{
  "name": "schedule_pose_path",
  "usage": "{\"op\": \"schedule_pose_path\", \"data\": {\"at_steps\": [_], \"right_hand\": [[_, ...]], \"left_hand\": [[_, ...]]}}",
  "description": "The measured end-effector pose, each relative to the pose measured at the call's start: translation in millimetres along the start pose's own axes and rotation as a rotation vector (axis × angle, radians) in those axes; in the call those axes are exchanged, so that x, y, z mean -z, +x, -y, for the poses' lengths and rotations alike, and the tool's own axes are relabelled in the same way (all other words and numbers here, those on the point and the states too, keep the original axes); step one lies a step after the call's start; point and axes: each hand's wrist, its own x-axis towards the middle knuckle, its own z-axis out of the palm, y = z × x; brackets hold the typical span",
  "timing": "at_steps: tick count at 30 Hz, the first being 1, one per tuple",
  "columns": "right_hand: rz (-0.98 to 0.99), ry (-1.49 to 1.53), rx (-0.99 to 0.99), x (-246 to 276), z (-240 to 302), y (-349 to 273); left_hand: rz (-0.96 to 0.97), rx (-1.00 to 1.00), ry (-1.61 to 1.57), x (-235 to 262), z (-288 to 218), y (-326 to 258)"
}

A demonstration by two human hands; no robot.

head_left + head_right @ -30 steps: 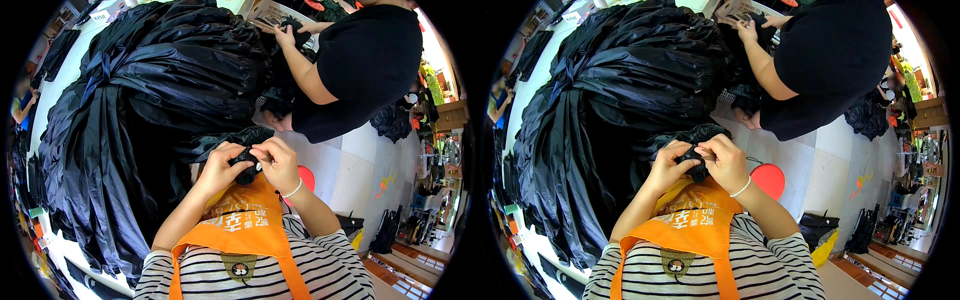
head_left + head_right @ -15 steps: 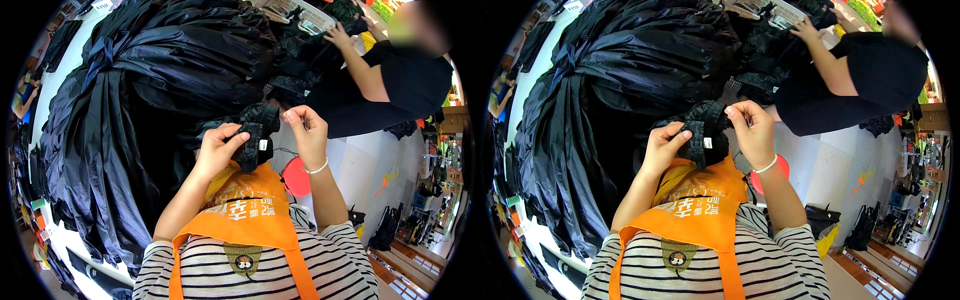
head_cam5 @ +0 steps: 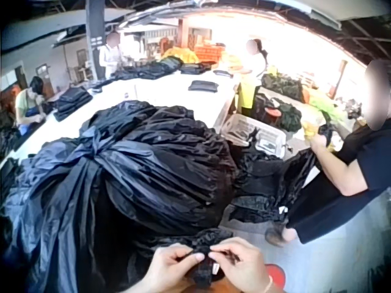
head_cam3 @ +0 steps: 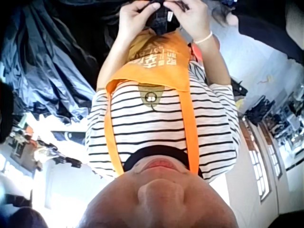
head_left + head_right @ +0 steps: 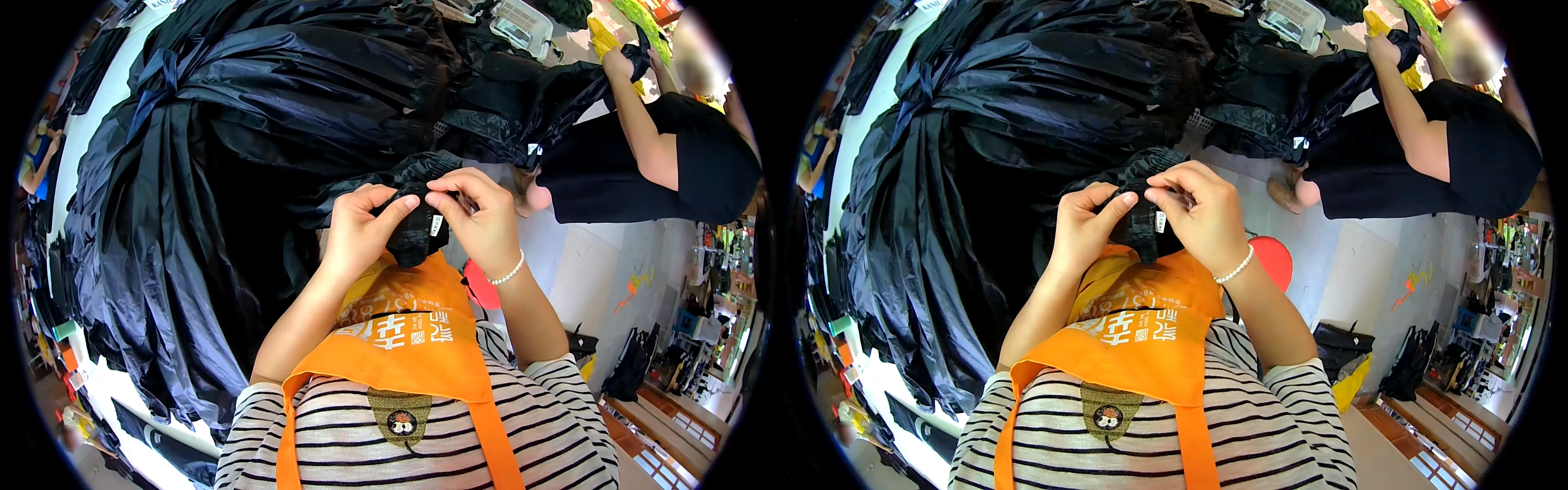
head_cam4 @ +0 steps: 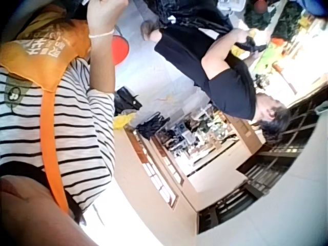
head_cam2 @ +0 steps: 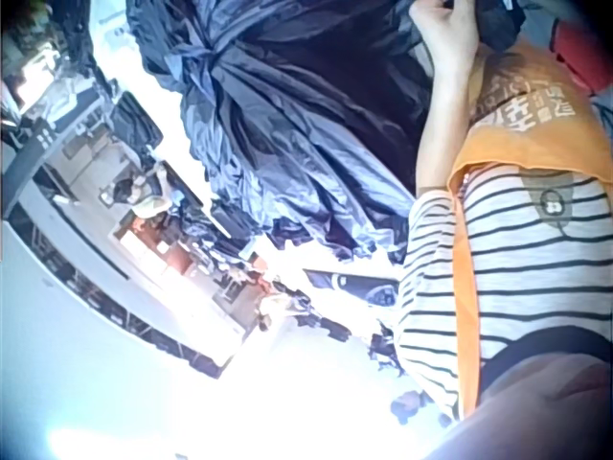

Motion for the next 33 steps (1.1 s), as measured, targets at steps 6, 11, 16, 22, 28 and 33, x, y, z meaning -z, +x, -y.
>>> {"op": "schedule_pose_path", "data": {"at_steps": [6, 11, 16, 22, 28, 33], "right_hand": [[-0.005, -0.200, 0.111, -5.2, -5.6, -0.7], [-0.196, -0.072, 0.010, 7.3, -11.7, 8.7], [0.074, 0.007, 0.003, 8.9, -0.9, 6.3], [-0.186, -0.134, 0.142, -2.1, -10.3, 9.8], [0.152, 0.093, 0.103, 1.1, 0.0, 10.5], [0.086, -0.136, 0.110, -7.1, -3.1, 7.1]], "left_hand": [[0.020, 0.029, -0.009, -2.7, 3.2, -3.8], [-0.014, 0.101, -0.126, -1.6, 10.7, -3.5], [-0.002, 0.040, -0.032, -2.3, 9.2, -3.5], [0.005, 0.028, 0.017, -2.7, 1.8, -3.4], [0.065, -0.036, 0.062, -0.3, 4.6, -2.6], [0.087, -0.047, 0.077, 0.5, 3.7, -3.4]]}}
